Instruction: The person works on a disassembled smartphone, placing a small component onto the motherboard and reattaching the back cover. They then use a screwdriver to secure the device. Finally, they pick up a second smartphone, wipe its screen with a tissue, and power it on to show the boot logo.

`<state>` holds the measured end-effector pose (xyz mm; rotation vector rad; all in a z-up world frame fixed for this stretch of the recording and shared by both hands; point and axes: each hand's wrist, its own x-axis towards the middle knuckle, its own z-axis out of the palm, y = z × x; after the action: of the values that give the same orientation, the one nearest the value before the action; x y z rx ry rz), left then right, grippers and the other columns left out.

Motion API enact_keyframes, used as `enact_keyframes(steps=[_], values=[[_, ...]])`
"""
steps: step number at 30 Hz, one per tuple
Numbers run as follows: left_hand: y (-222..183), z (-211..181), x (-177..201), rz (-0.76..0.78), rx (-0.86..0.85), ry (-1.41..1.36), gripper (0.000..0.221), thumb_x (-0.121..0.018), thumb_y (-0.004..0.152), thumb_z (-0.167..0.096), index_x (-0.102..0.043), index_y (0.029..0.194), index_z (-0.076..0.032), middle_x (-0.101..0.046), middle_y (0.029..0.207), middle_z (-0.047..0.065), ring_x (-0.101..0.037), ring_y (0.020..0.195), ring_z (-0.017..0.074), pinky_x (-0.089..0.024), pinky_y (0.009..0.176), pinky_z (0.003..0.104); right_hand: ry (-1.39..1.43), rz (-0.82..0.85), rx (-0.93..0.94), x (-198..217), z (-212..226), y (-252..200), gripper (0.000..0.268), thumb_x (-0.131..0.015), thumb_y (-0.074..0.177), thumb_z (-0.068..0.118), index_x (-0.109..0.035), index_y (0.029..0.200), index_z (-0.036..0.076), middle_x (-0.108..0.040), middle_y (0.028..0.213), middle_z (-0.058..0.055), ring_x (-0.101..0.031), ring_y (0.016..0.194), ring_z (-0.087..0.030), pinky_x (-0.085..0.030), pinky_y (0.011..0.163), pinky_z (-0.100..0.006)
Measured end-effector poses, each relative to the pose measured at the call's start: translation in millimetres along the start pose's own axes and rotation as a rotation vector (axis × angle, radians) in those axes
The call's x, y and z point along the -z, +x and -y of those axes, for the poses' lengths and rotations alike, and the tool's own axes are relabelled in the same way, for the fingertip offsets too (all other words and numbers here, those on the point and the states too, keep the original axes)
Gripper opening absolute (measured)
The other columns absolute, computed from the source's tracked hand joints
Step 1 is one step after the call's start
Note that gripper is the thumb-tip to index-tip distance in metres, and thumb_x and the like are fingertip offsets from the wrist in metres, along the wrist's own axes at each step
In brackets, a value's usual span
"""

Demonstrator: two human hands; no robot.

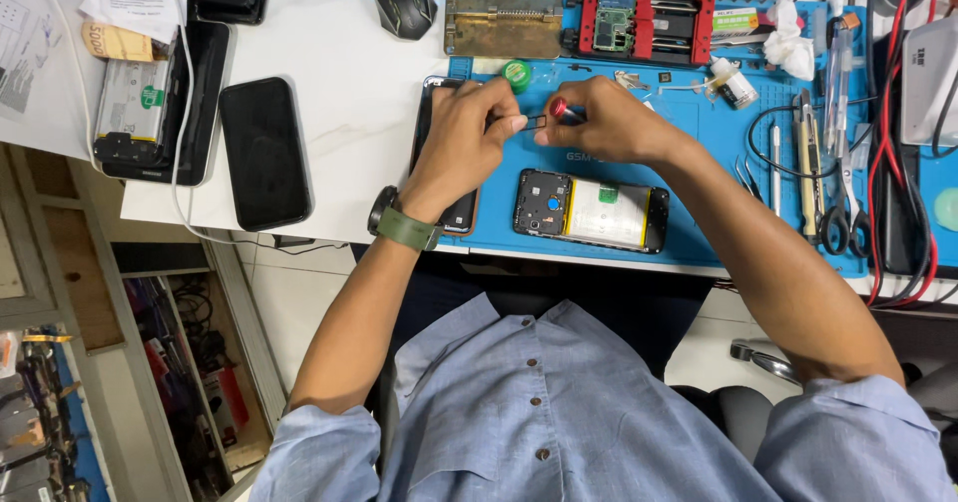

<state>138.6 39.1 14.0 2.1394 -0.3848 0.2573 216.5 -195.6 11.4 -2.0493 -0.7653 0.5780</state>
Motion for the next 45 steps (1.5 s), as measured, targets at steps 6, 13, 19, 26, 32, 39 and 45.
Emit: enact_keyframes(steps=[6, 13, 19, 26, 32, 39, 45], values=[[6.1, 9.6, -4.7, 0.005, -0.068, 0.331, 0.02, -0.085, 0.097, -0.014, -0.067, 0.091, -0.014, -0.054, 0.093, 0.001, -0.052, 0.104, 0.0257, -0.033, 0.098, 0.045, -0.131, -0.054, -0.035, 7.6, -9.0, -12.3, 0.008, -0.086, 0.097, 0.007, -0.083, 0.101, 0.0, -0.076, 0.092, -0.02, -0.073, 0.088, -0.041, -0.058, 0.08, -0.05], [5.0, 1.7, -8.8, -0.047, -0.17, 0.61, 0.029, -0.089, 0.095, -0.017, -0.074, 0.118, -0.02, -0.072, 0.1, -0.005, -0.054, 0.1, 0.0253, -0.031, 0.093, 0.045, -0.299, 0.001, -0.139, 7.1, 3.2, -20.3, 0.021, -0.083, 0.095, 0.013, -0.077, 0.115, 0.011, -0.073, 0.089, -0.003, -0.057, 0.074, -0.024, -0.044, 0.076, -0.042], [-9.9, -9.0, -6.1, -0.062, -0.188, 0.48, 0.026, -0.08, 0.101, -0.009, -0.074, 0.126, -0.015, -0.071, 0.087, 0.001, -0.061, 0.096, 0.0207, -0.028, 0.105, 0.052, -0.241, -0.045, -0.053, 13.6, 23.8, -27.9, 0.028, -0.084, 0.09, -0.002, -0.079, 0.118, -0.002, -0.08, 0.097, -0.022, -0.074, 0.075, -0.039, -0.059, 0.069, -0.047], [-46.4, -40.4, -7.8, 0.083, -0.142, 0.33, 0.035, -0.073, 0.108, -0.033, -0.07, 0.139, -0.016, -0.08, 0.108, 0.008, -0.068, 0.107, 0.0244, -0.028, 0.111, 0.059, -0.184, -0.199, -0.041, 19.1, 17.3, -54.7, 0.023, -0.078, 0.1, 0.0, -0.078, 0.123, -0.001, -0.078, 0.098, -0.025, -0.071, 0.069, -0.041, -0.055, 0.062, -0.048], [-69.4, -50.1, 1.2, 0.361, -0.06, 0.204, 0.106, -0.091, 0.085, -0.045, -0.041, 0.167, -0.001, -0.065, 0.146, 0.026, -0.05, 0.147, 0.0409, -0.01, 0.122, 0.069, -0.352, -0.323, -0.079, 12.6, -4.1, -120.1, 0.042, -0.073, 0.107, 0.01, -0.069, 0.148, 0.006, -0.067, 0.109, -0.02, -0.069, 0.09, -0.046, -0.054, 0.077, -0.056], [-70.9, -51.1, -1.2, 0.369, -0.073, 0.153, 0.097, -0.094, 0.085, -0.034, -0.046, 0.161, 0.002, -0.067, 0.134, 0.026, -0.054, 0.137, 0.0419, -0.01, 0.123, 0.072, -0.792, -0.452, -0.038, -17.9, -42.1, -170.3, 0.035, -0.073, 0.109, 0.009, -0.076, 0.144, 0.012, -0.06, 0.115, -0.012, -0.065, 0.105, -0.037, -0.053, 0.09, -0.046], [-70.3, -59.0, 7.5, 0.21, -0.102, 0.099, 0.098, -0.103, 0.077, -0.037, -0.049, 0.152, -0.004, -0.074, 0.124, 0.021, -0.068, 0.119, 0.0348, -0.017, 0.125, 0.064, -0.618, -0.444, 0.332, -51.8, 18.0, -152.4, 0.095, -0.089, 0.084, 0.054, -0.059, 0.161, 0.007, -0.06, 0.156, -0.023, -0.056, 0.147, -0.044, -0.042, 0.12, -0.056]])
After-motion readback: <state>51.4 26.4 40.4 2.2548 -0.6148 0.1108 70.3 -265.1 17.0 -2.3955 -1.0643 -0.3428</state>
